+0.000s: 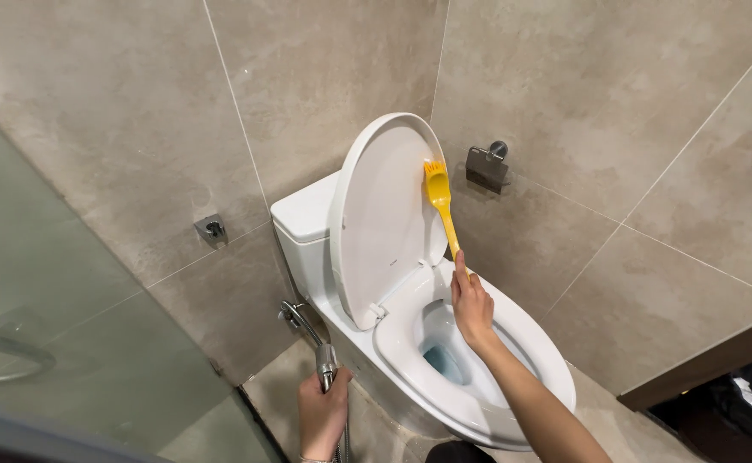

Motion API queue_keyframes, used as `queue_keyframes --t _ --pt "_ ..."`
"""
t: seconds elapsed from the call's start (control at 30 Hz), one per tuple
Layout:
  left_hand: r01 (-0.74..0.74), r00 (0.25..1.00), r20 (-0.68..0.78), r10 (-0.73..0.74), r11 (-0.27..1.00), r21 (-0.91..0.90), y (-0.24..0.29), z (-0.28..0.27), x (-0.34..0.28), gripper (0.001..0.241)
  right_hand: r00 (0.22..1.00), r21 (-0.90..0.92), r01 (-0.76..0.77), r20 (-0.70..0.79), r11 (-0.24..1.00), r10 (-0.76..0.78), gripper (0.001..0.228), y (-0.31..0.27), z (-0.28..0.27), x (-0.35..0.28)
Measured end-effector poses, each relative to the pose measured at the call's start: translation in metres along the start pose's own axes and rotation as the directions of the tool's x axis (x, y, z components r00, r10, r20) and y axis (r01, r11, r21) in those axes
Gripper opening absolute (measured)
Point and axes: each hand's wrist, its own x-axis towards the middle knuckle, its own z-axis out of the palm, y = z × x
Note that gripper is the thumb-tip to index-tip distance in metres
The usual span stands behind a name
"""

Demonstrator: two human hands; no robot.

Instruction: The person scrubs the toilet seat and bowl using a yellow brush while rinsing with a handheld bidet sprayer. The person scrubs the underside of the seat, the rim, and the interior bowl surfaces throughout the video.

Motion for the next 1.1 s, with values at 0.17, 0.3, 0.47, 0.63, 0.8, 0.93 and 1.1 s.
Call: queue_keyframes --t 0.17,0.3,0.47,0.63,0.8,0.93,1.1 --pt "0.002 1.000 0.013 -0.002 1.000 0.025 -0.002 0.001 0.004 0.043 0.983 -0.098 0.092 -0.149 0.991 -0.106 0.065 0.001 -0.013 0.042" --pt "0.090 0.996 0.016 -0.091 0.995 0.047 -0.013 0.000 0.004 0.041 0.998 -0.131 0.047 -0.043 0.990 -0.053 0.072 0.050 0.014 0.026" --pt "0.102 0.994 -0.049 -0.097 0.987 0.123 -0.032 -0.001 0.013 0.037 0.983 -0.339 0.182 0.059 0.923 -0.173 0.070 0.104 -0.002 0.052" --pt "0.088 0.996 -0.021 -0.086 0.984 0.155 -0.028 0.005 0.005 0.043 0.957 -0.255 0.261 0.198 0.931 -0.214 0.069 0.144 -0.016 0.041" --pt "-0.012 1.000 0.014 0.009 0.977 0.214 -0.034 0.016 0.008 0.039 0.795 -0.469 0.438 0.600 0.767 -0.087 0.078 0.173 -0.054 0.058" --pt "-0.078 0.996 0.052 0.070 0.979 0.187 -0.030 0.027 0.006 0.034 0.909 -0.429 0.375 0.346 0.822 -0.234 0.062 0.177 -0.056 0.055" --pt "-0.024 0.999 0.028 0.019 0.979 0.201 -0.032 0.031 0.009 0.040 0.646 -0.439 0.564 0.762 0.699 -0.044 0.099 0.140 -0.090 0.057"
